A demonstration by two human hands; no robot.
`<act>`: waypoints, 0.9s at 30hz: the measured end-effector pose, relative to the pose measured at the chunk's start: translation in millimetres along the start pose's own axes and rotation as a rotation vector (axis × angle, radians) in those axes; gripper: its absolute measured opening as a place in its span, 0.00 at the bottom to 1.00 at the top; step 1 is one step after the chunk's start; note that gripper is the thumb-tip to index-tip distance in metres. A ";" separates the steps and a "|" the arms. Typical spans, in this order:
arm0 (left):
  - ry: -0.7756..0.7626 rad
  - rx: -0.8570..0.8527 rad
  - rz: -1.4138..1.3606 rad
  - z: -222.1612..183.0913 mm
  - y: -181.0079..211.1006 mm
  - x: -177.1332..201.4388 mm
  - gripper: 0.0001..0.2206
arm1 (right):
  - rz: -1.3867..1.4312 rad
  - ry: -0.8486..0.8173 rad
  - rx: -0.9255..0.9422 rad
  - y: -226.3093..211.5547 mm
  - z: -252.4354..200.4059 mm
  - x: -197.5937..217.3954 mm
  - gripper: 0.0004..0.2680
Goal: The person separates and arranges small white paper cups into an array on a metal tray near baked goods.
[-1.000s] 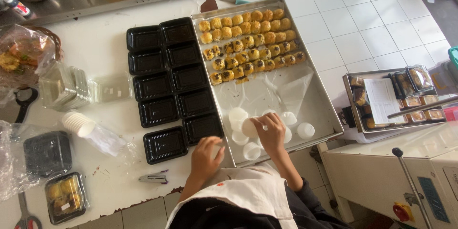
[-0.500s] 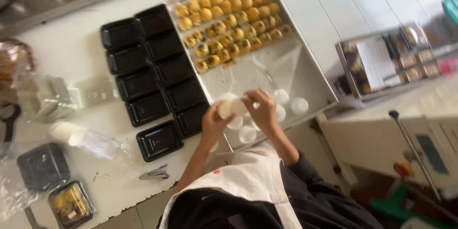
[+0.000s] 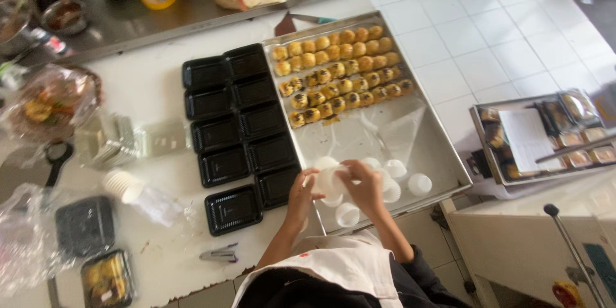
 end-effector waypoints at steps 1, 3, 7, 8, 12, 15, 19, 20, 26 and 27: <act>-0.013 0.055 -0.077 0.7 -2.8 3.7 0.26 | -0.040 -0.015 0.043 -0.9 -1.0 -6.5 0.08; -0.049 0.078 -0.060 1.5 -8.8 5.2 0.26 | -0.078 -0.051 0.080 -4.0 -1.5 -13.2 0.06; -0.085 0.074 0.125 2.0 -20.2 3.0 0.25 | -0.085 -0.103 0.126 -12.7 -1.4 -14.2 0.05; -0.080 0.076 0.148 2.2 -21.7 1.8 0.26 | -0.091 -0.099 0.152 -14.4 0.1 -12.3 0.05; -0.059 0.062 0.176 -2.5 -17.3 4.5 0.26 | -0.027 -0.077 -0.065 -12.2 0.3 -12.7 0.15; -0.072 0.042 0.166 -2.0 -9.9 1.5 0.25 | -0.026 -0.085 -0.111 -9.2 1.1 -13.7 0.16; -0.047 0.097 0.241 -6.4 -2.7 -2.1 0.24 | -0.028 -0.099 -0.093 -8.9 -2.1 -12.2 0.15; -0.051 0.078 0.205 -8.1 -0.4 -1.8 0.24 | -0.042 -0.104 -0.096 -9.9 -2.7 -12.2 0.14; -0.046 0.043 0.146 -9.7 1.6 3.4 0.24 | -0.009 -0.055 0.117 -21.0 -0.8 -5.6 0.06; -0.041 0.043 0.151 -9.1 0.1 4.3 0.24 | -0.051 -0.029 0.053 -19.7 0.4 -4.2 0.07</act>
Point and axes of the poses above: each hand's wrist, its own z-axis towards the middle knuckle, its own x-axis out of the back of the hand, y = z × x, the point moved 2 cm from there along z, towards the middle knuckle, and after that the axes turned 9 degrees about -x, right-handed, at the moved point
